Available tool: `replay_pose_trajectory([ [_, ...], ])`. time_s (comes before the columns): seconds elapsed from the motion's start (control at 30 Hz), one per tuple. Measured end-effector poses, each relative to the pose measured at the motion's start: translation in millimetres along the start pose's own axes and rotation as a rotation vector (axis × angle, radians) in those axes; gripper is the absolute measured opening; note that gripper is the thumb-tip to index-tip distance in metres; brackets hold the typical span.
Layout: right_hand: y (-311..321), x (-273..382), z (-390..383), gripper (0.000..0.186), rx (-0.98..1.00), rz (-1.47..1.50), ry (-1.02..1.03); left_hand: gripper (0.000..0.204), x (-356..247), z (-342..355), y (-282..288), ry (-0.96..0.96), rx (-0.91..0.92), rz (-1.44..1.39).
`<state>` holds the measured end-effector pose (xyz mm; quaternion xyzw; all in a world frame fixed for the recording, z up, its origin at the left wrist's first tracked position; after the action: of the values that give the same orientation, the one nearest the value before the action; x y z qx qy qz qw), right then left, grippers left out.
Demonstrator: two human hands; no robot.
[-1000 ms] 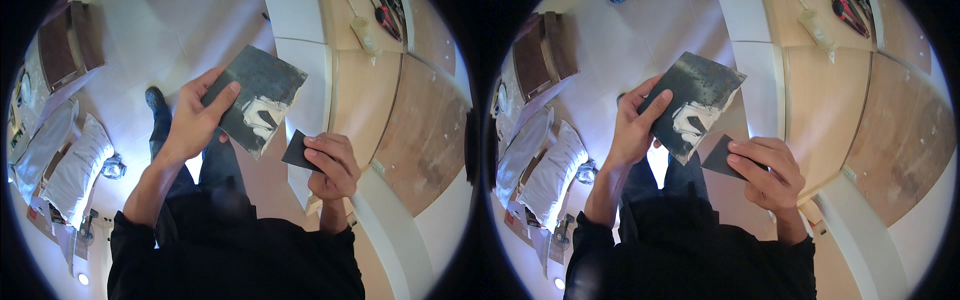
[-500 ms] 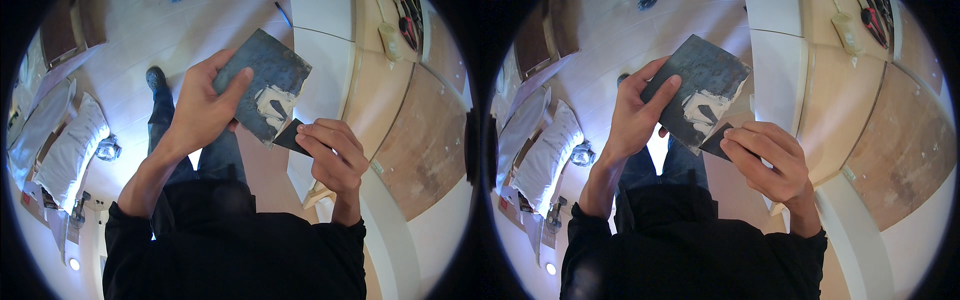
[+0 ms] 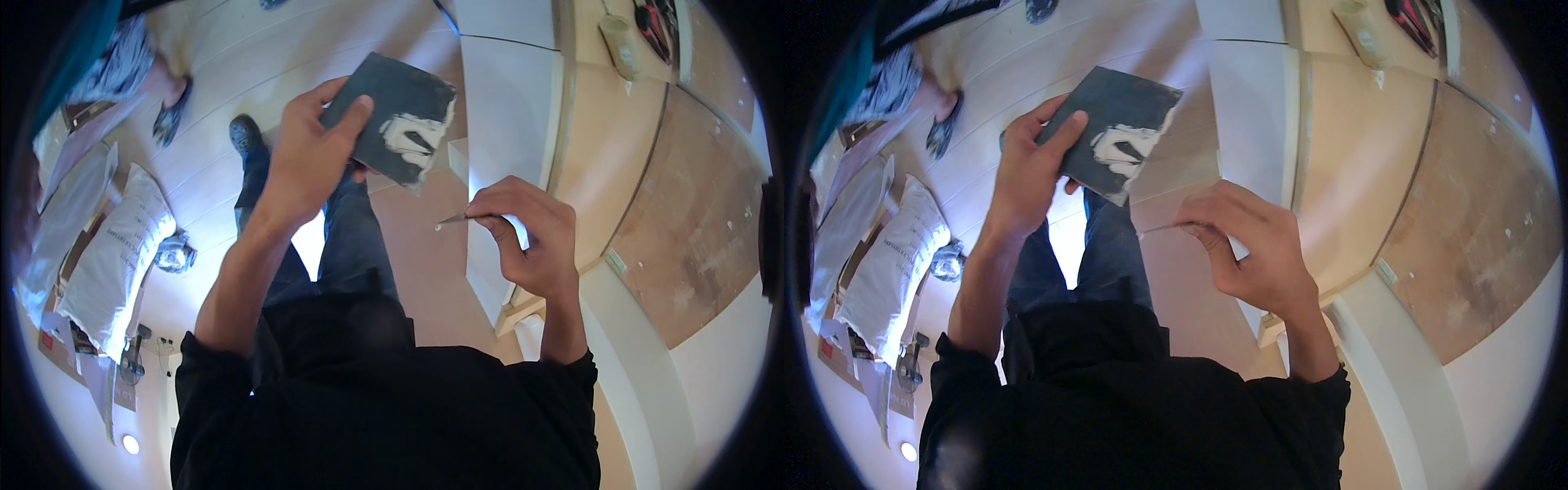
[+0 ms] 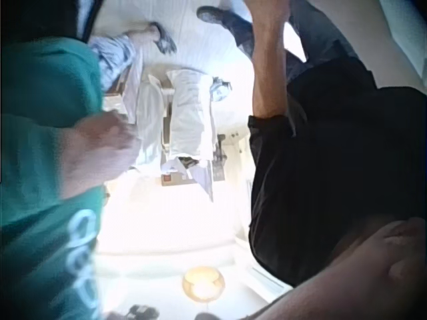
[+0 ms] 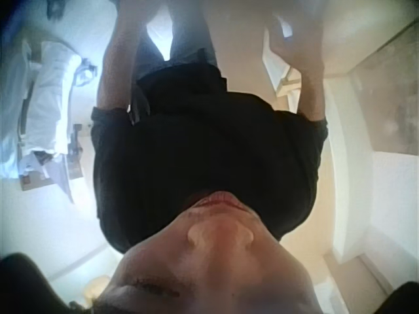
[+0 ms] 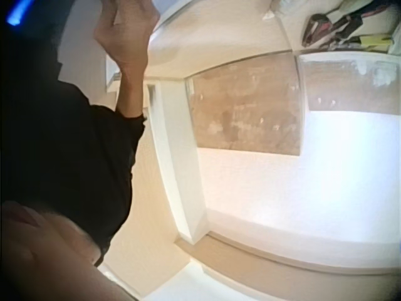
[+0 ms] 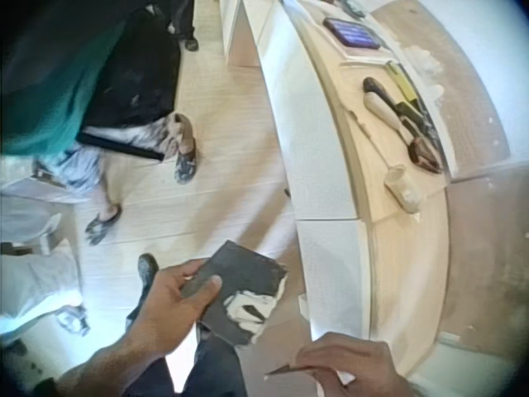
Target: The person applies a white sealant to the vertical edge of a wooden cabinet using a small putty knife and a larger trowel. They repeatedly scoop sealant from the trowel and smooth it along the seam, then walk to a sink area to clean the tools.
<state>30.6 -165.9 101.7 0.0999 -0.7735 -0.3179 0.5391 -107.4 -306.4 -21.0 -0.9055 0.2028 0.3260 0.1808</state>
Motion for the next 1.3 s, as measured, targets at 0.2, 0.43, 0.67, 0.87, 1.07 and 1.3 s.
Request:
replay_pose_trajectory([
  [0.2, 38, -22, -3, 0.018, -0.173, 0.400, -0.233, 0.036, 12, 5, 9, 0.041, -0.025, -0.003],
  [0.43, 108, -44, 42, 0.021, -0.389, -0.084, 0.091, 0.043, 21, 5, 14, 0.102, -0.016, -0.105],
  [0.67, 112, -38, 80, 0.030, -0.221, -0.615, 0.617, 0.045, 35, 5, 24, 0.092, -0.109, -0.075],
  [0.87, 105, -35, 82, 0.035, -0.077, -0.824, 0.854, 0.046, 41, 5, 25, 0.071, -0.117, -0.059],
  [1.07, 102, -40, 81, 0.034, -0.079, -0.865, 0.868, 0.045, 42, 7, 23, 0.073, -0.137, -0.056],
  [1.3, 96, -44, 75, 0.032, -0.112, -0.931, 0.900, 0.047, 43, 2, 24, 0.066, -0.159, -0.041],
])
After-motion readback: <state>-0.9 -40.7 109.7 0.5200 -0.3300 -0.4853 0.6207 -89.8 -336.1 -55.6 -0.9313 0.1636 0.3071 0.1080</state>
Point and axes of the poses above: each hand's wrist, its own z-axis towards the middle knuckle, its own y-axis out of the back of the hand, x = y × z, the point moved 6 cm from there along z, towards the middle knuckle, and after that the axes turned 12 degrees about -x, right-handed, at the moved point
